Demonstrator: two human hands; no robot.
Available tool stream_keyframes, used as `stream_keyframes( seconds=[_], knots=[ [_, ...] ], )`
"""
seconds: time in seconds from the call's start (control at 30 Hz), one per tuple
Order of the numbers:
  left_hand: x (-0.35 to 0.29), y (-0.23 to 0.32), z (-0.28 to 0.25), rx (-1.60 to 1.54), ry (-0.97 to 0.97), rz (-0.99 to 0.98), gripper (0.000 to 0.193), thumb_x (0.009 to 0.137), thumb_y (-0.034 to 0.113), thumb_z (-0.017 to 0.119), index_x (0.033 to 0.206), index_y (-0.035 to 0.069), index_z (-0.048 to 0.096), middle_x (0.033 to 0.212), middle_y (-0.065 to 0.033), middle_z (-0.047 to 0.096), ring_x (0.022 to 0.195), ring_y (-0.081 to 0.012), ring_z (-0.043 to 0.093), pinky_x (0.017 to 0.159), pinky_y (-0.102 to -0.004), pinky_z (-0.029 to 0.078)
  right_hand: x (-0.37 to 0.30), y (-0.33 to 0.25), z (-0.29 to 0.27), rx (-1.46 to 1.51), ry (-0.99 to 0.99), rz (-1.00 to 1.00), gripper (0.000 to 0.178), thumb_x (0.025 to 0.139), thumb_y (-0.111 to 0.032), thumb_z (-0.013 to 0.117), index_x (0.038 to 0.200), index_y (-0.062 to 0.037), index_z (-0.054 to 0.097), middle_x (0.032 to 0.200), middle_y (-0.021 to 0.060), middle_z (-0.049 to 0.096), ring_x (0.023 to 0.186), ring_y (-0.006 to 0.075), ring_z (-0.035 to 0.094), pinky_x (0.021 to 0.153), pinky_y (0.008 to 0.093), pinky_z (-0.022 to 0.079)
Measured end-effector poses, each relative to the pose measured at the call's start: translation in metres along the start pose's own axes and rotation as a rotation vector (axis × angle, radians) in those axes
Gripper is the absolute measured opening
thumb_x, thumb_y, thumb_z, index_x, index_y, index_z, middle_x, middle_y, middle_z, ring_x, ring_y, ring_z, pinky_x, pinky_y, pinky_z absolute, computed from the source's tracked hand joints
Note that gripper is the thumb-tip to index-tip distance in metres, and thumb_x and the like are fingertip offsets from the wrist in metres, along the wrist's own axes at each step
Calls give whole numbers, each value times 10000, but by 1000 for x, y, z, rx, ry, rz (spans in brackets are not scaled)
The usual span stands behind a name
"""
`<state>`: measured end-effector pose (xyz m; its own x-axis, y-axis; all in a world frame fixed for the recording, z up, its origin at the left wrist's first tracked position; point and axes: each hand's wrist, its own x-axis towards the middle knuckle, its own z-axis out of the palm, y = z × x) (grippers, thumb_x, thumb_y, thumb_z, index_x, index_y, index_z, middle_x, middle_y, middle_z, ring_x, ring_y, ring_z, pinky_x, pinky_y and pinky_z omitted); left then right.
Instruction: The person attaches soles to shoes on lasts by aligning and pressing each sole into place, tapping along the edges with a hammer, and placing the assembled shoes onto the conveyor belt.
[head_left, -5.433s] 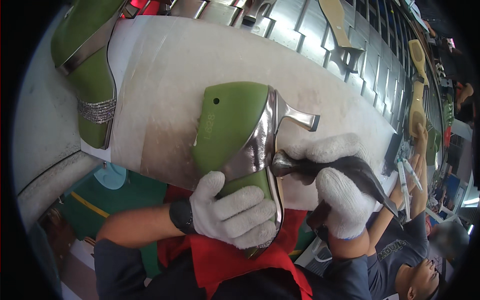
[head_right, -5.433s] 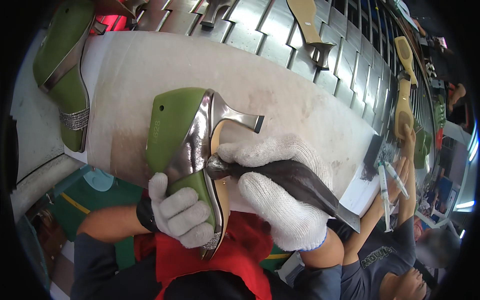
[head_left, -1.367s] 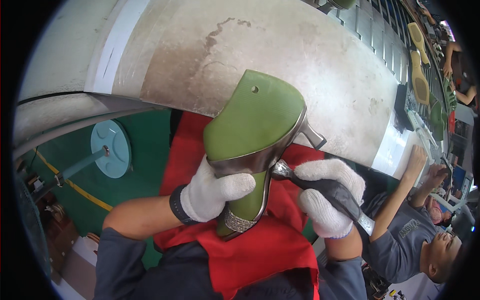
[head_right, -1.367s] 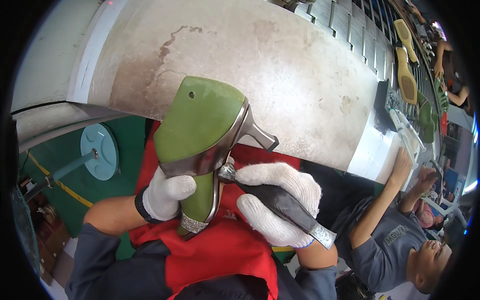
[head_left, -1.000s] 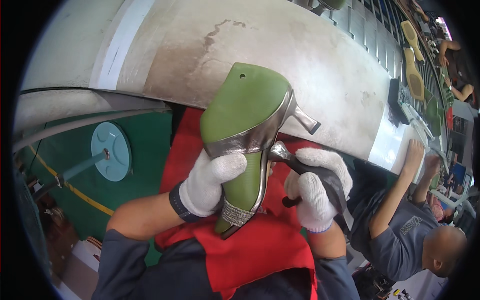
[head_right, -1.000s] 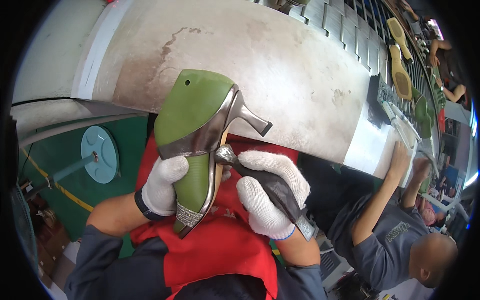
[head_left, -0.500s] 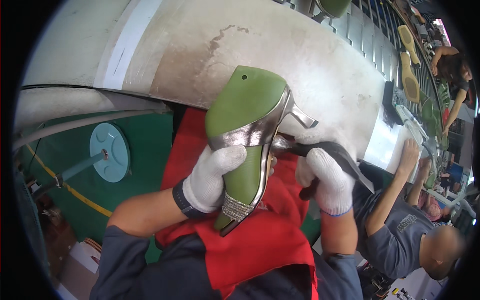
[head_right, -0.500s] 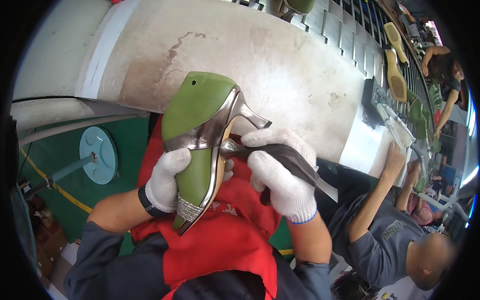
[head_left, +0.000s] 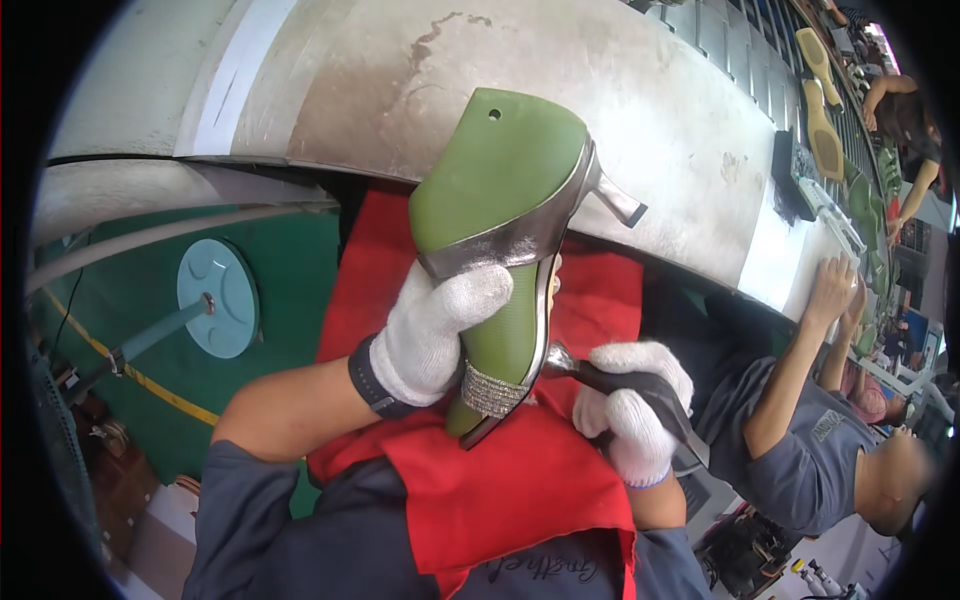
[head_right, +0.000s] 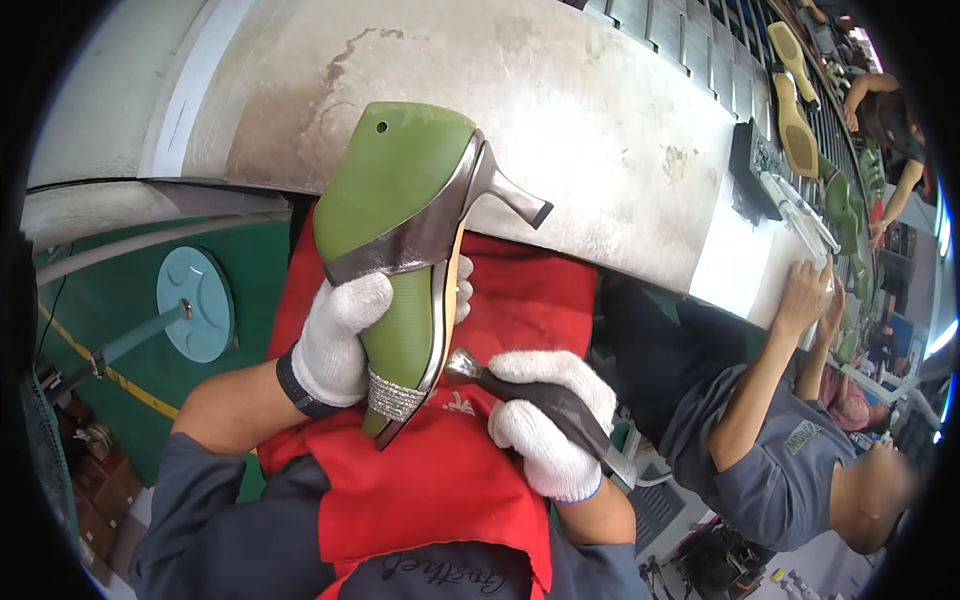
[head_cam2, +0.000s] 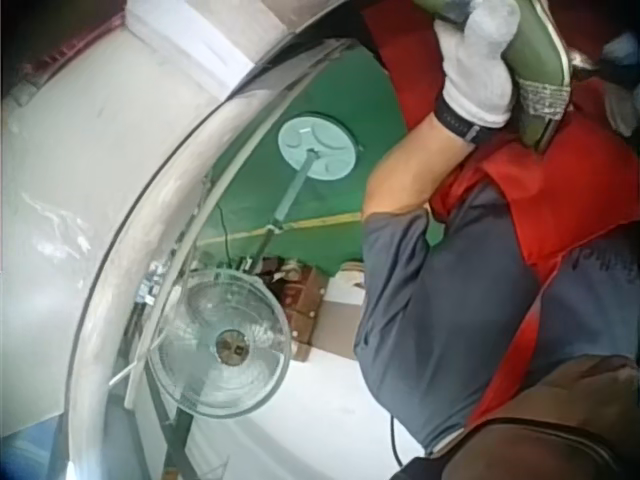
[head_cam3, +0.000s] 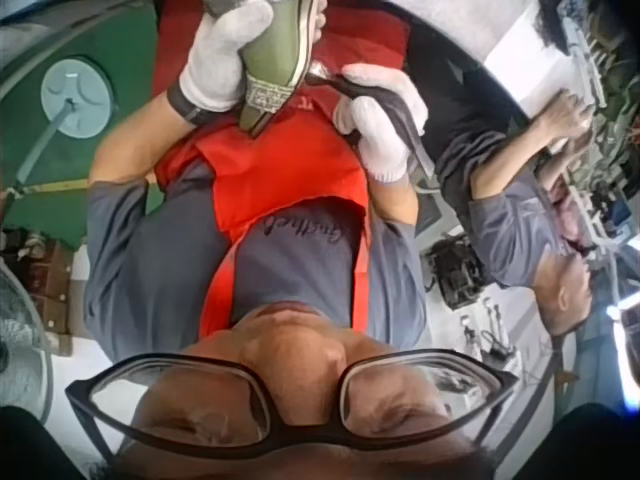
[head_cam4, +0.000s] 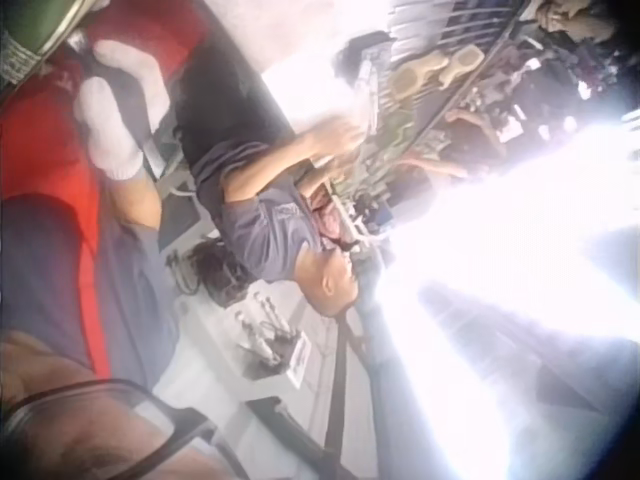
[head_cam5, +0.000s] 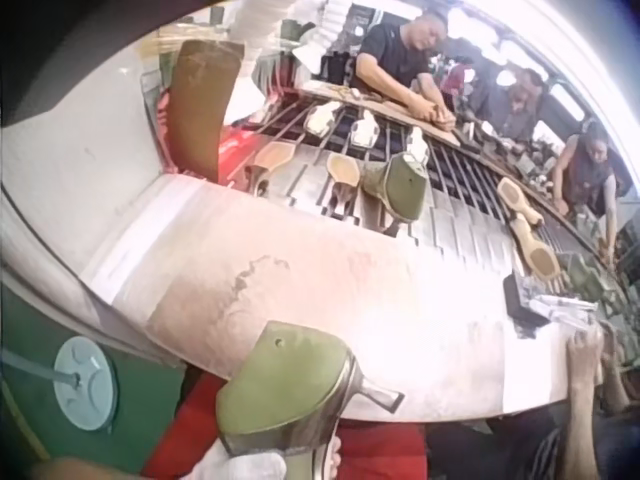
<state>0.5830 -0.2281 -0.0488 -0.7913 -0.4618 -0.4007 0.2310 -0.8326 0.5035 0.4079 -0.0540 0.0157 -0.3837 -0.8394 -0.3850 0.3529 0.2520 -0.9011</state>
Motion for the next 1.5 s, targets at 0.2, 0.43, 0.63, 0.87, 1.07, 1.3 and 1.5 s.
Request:
stream_keyframes(
  seconds=[0.2,0.43,0.63,0.87,1.07,1.3,1.5],
  knots=[
    [2,0,3,-6,-2,80,825,948,439,791,1542,-71,530,1398,-221,690,1221,-302,732,1088,-449,610,-13,-2,-3,-142,-61,-140,358,928,-86,824,1223,86,715,1079,178,785,827,185,762,747,326,607],
    [-5,9,5,10,33,48,877,922,432,843,1566,-54,499,1389,-230,692,1242,-320,730,1095,-470,617,55,-48,8,-476,-126,-379,317,882,-78,842,1174,18,768,880,134,783,662,221,736,673,333,593],
    [-4,74,38,298,33,299,602,952,218,766,1477,-24,597,1264,-140,730,1084,-236,733,975,-407,610,123,-88,-56,-1359,283,-880,456,859,27,739,1311,-32,725,1028,171,743,938,382,722,871,467,590],
    [147,207,65,612,218,612,364,1012,183,749,1338,29,694,1094,-27,742,935,-151,731,823,-355,604,176,-57,-74,-1316,568,-925,457,824,-50,736,1280,-27,727,1069,199,733,988,418,683,909,523,554],
    [304,302,31,1103,574,802,478,833,273,903,1202,13,744,1129,-129,799,982,-235,777,873,-395,613,178,-57,-72,-1251,562,-929,435,827,-75,756,1259,-35,732,1090,195,749,1017,421,683,945,531,549],
    [336,266,23,1410,713,735,839,803,346,917,1486,0,572,1366,-225,706,1282,-385,682,1142,-480,523,180,-59,-79,-1236,551,-908,437,831,-101,769,1264,-57,732,1084,164,754,998,388,688,937,505,545],
    [276,205,103,2189,473,800,683,911,411,790,1456,57,577,1228,-244,755,1165,-432,735,1013,-521,596,184,-67,-84,-1210,524,-844,403,820,-93,765,1221,-57,742,1058,180,751,966,381,690,899,512,529]
  ],
)
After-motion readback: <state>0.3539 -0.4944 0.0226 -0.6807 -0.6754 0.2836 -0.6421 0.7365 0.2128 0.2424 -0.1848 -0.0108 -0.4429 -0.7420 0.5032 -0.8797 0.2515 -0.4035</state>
